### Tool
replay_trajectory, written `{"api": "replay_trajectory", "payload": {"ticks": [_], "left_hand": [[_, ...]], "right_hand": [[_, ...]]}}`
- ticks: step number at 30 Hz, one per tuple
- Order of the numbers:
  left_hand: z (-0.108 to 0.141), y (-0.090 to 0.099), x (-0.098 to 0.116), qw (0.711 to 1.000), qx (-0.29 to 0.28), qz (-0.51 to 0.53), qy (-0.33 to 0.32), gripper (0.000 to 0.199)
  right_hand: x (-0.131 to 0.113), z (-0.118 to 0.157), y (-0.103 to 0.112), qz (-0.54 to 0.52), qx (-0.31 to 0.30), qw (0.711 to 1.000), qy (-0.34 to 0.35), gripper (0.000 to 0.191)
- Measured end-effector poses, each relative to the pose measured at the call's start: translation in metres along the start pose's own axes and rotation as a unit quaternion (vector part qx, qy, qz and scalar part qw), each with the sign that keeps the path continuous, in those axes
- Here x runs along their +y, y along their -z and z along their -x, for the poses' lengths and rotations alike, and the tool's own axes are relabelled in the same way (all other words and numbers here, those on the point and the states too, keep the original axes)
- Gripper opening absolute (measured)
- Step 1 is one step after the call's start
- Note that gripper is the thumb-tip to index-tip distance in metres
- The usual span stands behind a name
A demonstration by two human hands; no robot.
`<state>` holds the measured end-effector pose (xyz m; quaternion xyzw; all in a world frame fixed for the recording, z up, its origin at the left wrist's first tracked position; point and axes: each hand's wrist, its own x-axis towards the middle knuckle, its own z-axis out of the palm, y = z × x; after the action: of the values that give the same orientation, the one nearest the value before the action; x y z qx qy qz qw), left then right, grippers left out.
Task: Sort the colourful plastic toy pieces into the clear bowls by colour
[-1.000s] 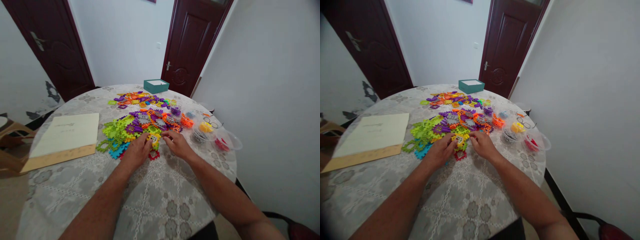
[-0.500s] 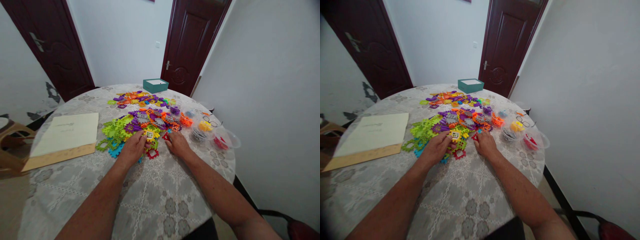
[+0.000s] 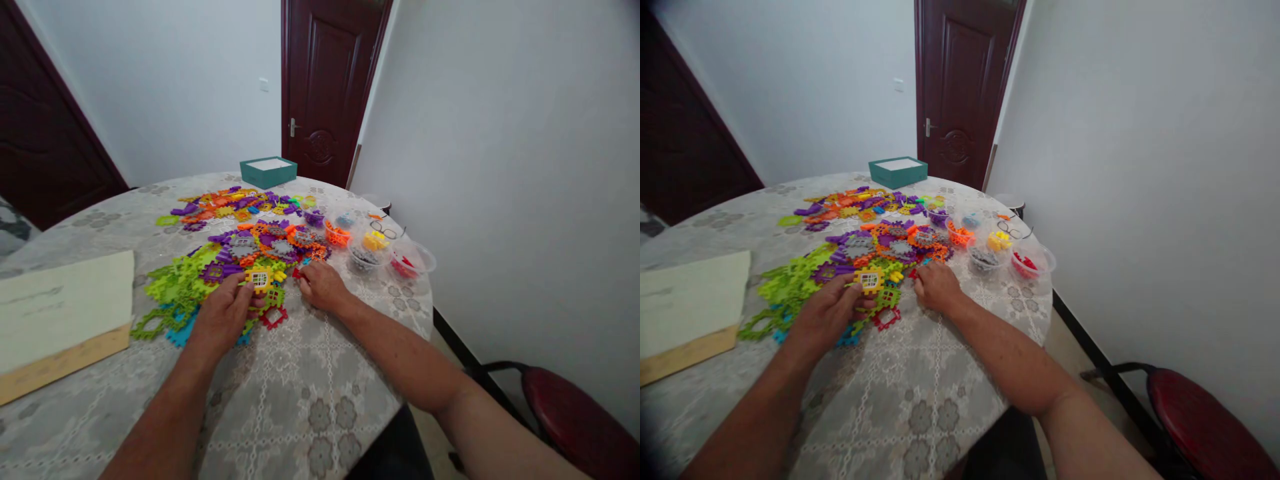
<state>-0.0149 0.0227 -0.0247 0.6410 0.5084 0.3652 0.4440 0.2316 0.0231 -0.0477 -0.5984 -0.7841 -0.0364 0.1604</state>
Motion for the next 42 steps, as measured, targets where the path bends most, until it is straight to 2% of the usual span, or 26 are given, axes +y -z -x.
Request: {"api": "replay_trajectory", "payload": {"ticks": [5,9,11,14,16,19,22,24,25,27,30,31,33,35,38,40,42], "left_hand": [[0.002,-0.001,0.005,1.000,-0.006,-0.001,-0.001,0.034],[0.004,-0.004,0.006,1.000,-0.023,0.012,-0.005,0.033],[0.005,-0.004,0.005,0.999,-0.029,0.014,-0.013,0.035],[0.007,-0.005,0.005,0.999,-0.042,0.002,-0.035,0.039],[0.009,-0.006,0.006,0.996,-0.067,-0.009,-0.055,0.040],[0.012,-0.009,0.009,0.990,-0.100,-0.036,-0.095,0.039],[0.014,-0.010,0.009,0.986,-0.111,-0.047,-0.111,0.041],[0.013,-0.008,0.010,0.987,-0.106,-0.047,-0.109,0.045],[0.012,-0.007,0.010,0.988,-0.092,-0.052,-0.109,0.046],[0.011,-0.004,0.013,0.990,-0.042,-0.069,-0.112,0.046],[0.011,0.000,0.019,0.991,0.050,-0.075,-0.101,0.041],[0.012,0.001,0.022,0.990,0.075,-0.072,-0.092,0.039],[0.013,0.003,0.027,0.988,0.117,-0.065,-0.075,0.034],[0.014,0.004,0.029,0.987,0.142,-0.054,-0.060,0.030],[0.014,0.005,0.030,0.986,0.153,-0.042,-0.045,0.029],[0.013,0.005,0.029,0.986,0.153,-0.042,-0.044,0.028],[0.014,0.005,0.029,0.986,0.156,-0.043,-0.048,0.027]], "right_hand": [[0.007,0.001,0.000,-0.040,0.015,0.999,-0.023,0.030],[0.020,0.003,-0.002,-0.072,0.043,0.995,-0.060,0.029],[0.024,0.003,-0.001,-0.113,0.067,0.989,-0.074,0.028],[0.021,0.003,0.005,-0.233,0.097,0.966,-0.063,0.025],[0.010,0.005,0.011,-0.344,0.074,0.935,-0.038,0.025],[-0.013,0.010,0.018,-0.468,-0.003,0.884,-0.006,0.029],[-0.025,0.011,0.024,-0.499,-0.032,0.866,-0.008,0.026],[-0.020,0.009,0.033,-0.498,-0.035,0.867,-0.016,0.024],[-0.013,0.008,0.040,-0.486,-0.029,0.873,-0.020,0.024],[0.010,0.004,0.059,-0.424,0.012,0.905,-0.037,0.023],[0.059,-0.003,0.092,-0.247,0.129,0.955,-0.099,0.022],[0.077,-0.006,0.102,-0.176,0.166,0.962,-0.126,0.022],[0.112,-0.012,0.117,-0.043,0.198,0.962,-0.183,0.023],[0.143,-0.017,0.125,0.060,0.192,0.947,-0.249,0.028],[0.176,-0.020,0.130,0.138,0.131,0.931,-0.310,0.032],[0.187,-0.017,0.129,0.148,0.092,0.929,-0.326,0.033],[0.185,-0.011,0.126,0.146,0.092,0.931,-0.322,0.032]]}}
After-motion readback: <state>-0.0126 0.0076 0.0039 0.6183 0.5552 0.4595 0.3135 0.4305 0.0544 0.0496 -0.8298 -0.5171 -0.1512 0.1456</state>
